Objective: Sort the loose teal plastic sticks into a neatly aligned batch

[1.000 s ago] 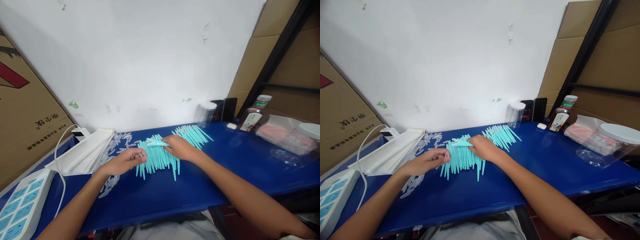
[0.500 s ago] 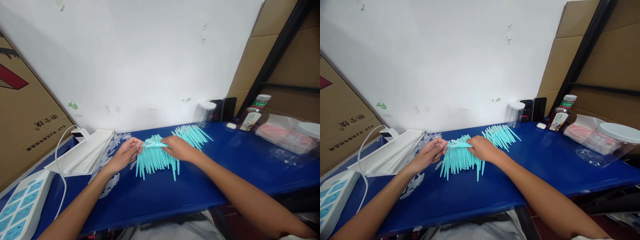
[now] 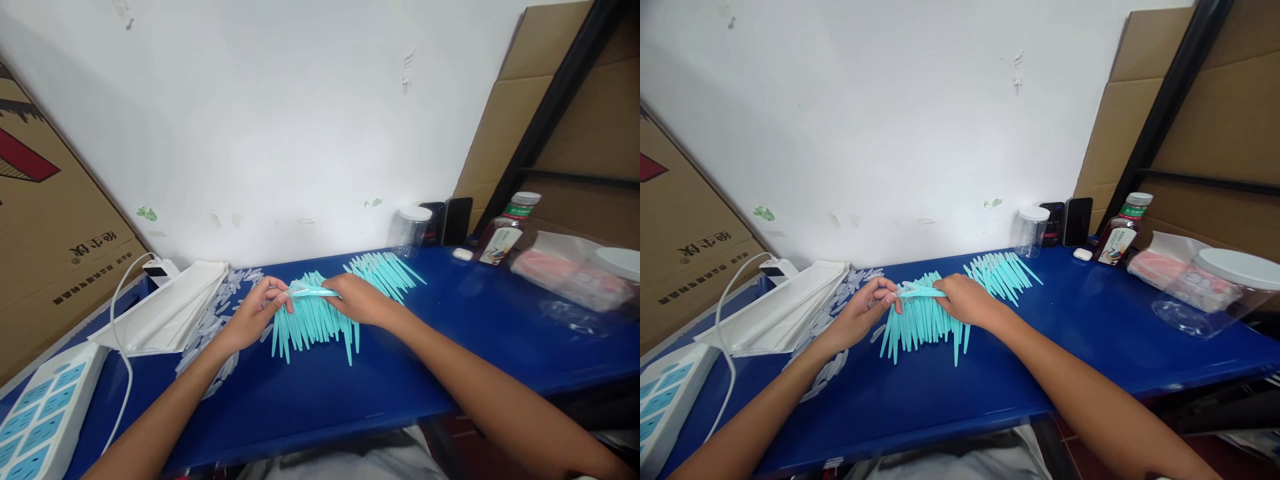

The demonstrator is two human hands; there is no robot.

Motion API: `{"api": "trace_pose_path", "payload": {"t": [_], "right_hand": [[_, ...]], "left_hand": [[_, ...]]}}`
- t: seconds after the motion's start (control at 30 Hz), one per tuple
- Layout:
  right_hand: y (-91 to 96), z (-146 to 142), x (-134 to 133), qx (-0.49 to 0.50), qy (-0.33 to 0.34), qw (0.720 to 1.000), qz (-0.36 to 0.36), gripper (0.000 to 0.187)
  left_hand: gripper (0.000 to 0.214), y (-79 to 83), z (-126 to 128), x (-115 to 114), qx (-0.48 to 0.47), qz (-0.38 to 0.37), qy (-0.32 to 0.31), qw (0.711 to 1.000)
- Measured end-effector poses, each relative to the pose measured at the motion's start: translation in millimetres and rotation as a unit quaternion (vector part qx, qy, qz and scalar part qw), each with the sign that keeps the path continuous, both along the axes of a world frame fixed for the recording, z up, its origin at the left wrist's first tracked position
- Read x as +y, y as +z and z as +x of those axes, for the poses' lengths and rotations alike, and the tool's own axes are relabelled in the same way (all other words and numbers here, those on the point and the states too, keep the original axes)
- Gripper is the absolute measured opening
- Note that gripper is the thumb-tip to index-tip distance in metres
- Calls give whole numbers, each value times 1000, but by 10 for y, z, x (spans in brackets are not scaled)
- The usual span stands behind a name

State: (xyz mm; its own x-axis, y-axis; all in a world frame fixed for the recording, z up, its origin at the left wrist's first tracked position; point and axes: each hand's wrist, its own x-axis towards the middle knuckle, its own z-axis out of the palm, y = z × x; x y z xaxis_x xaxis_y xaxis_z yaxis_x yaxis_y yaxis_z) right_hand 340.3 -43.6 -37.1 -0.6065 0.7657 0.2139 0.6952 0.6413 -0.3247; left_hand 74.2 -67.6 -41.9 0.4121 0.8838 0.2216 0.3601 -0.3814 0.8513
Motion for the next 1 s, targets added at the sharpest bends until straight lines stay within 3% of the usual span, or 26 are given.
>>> {"api": "trace_pose_path", "payload": {"t": [1.0], "right_hand": [[7, 7, 6, -25, -19, 999, 18, 19]], "left_hand": [[36, -44, -92, 36, 57, -88, -27, 994]]}}
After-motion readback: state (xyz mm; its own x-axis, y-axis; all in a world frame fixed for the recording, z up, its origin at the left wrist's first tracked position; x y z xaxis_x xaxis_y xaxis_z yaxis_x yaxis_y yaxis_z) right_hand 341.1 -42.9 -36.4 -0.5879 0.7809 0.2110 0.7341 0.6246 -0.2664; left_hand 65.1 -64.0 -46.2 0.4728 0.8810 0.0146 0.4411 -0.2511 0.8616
